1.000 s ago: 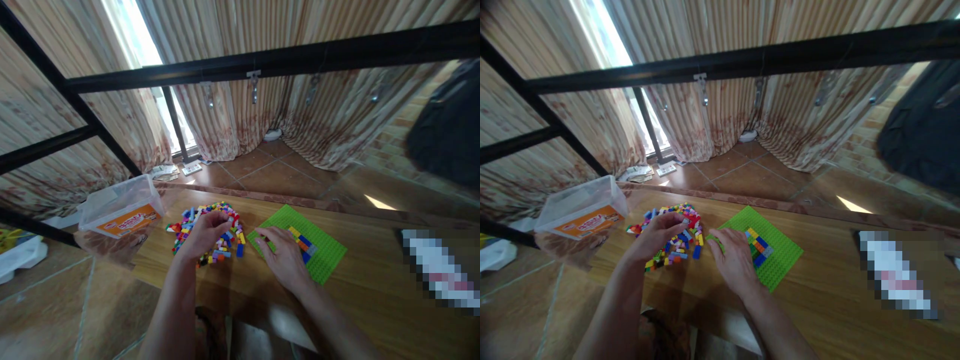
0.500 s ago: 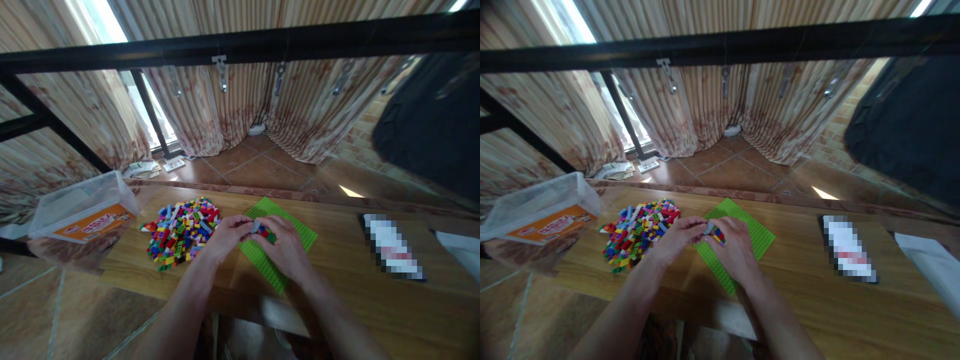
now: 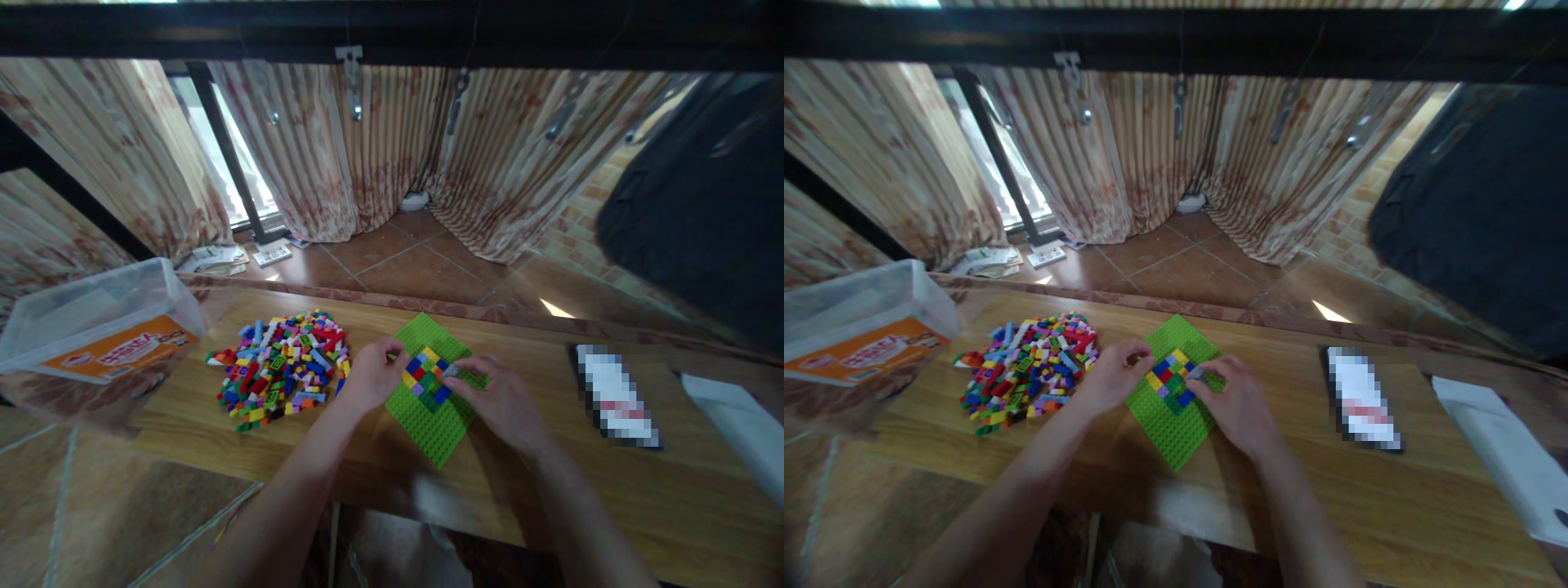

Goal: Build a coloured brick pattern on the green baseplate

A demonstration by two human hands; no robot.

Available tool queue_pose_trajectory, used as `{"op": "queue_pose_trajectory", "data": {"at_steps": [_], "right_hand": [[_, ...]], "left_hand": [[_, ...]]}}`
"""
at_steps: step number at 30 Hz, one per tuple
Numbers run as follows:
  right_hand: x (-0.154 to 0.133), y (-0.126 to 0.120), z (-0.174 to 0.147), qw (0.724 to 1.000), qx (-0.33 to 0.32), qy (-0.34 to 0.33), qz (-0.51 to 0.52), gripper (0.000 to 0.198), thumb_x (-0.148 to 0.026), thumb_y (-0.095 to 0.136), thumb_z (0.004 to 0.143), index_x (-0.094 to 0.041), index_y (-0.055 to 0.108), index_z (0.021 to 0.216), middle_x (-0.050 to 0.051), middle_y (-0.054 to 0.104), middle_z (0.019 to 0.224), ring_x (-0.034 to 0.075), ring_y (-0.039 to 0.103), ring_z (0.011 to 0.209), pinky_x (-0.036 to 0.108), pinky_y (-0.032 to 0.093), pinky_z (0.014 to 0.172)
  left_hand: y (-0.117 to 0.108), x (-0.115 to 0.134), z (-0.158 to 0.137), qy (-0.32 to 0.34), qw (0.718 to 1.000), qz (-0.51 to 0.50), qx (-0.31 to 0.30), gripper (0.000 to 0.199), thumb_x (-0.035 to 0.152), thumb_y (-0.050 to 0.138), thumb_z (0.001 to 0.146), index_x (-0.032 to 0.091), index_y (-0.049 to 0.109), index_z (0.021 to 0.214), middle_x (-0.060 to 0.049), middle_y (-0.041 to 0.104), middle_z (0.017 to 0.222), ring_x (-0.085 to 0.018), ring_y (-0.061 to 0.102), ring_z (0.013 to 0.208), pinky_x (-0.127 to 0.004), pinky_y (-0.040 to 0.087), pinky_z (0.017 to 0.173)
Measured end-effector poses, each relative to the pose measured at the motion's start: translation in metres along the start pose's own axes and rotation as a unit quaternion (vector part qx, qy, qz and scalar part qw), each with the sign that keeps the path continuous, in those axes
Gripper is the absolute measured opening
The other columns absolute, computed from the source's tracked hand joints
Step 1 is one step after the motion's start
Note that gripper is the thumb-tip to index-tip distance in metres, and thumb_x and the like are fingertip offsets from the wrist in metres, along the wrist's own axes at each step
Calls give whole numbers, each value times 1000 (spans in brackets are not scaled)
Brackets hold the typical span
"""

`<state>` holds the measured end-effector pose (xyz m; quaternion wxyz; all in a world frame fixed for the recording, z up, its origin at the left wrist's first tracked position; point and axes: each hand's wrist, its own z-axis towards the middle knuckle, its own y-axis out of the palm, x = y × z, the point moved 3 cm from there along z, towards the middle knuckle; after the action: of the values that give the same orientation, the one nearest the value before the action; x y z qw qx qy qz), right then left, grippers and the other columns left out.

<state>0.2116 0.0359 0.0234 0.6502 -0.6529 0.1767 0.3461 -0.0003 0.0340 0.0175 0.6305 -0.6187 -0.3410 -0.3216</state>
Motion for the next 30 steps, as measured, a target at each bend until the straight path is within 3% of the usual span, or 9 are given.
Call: {"op": "queue_pose_trajectory", "data": {"at_steps": [7,12,19,30], "right_hand": [[-9,21,-4,998,-30,-42,-48,19,-37,70,77,-24,73,91,5,67,98,23,61,90,41,46,84],[-8,22,-5,995,-11,-60,-73,15,-35,71,76,-24,74,86,5,66,97,24,59,91,42,47,84],[-6,28,-6,994,8,-81,-76,17,-37,71,77,-23,74,88,6,67,99,25,59,94,43,46,88],[-6,26,-11,984,34,-100,-147,20,-42,70,79,-25,74,87,8,67,98,28,56,95,48,45,85]], "left_hand": [[5,3,-3,7,997,69,-41,20,26,55,85,16,68,96,-5,72,90,-16,62,76,-27,46,69],[4,4,-4,1,997,61,-55,20,26,56,85,16,68,97,-6,72,94,-17,64,79,-26,47,71],[3,6,-7,-3,996,74,-58,22,26,55,85,16,69,98,-5,70,84,-17,61,71,-29,46,70],[2,7,-7,-7,994,86,-67,23,25,56,85,15,69,103,-8,72,93,-20,65,80,-30,47,75]]}}
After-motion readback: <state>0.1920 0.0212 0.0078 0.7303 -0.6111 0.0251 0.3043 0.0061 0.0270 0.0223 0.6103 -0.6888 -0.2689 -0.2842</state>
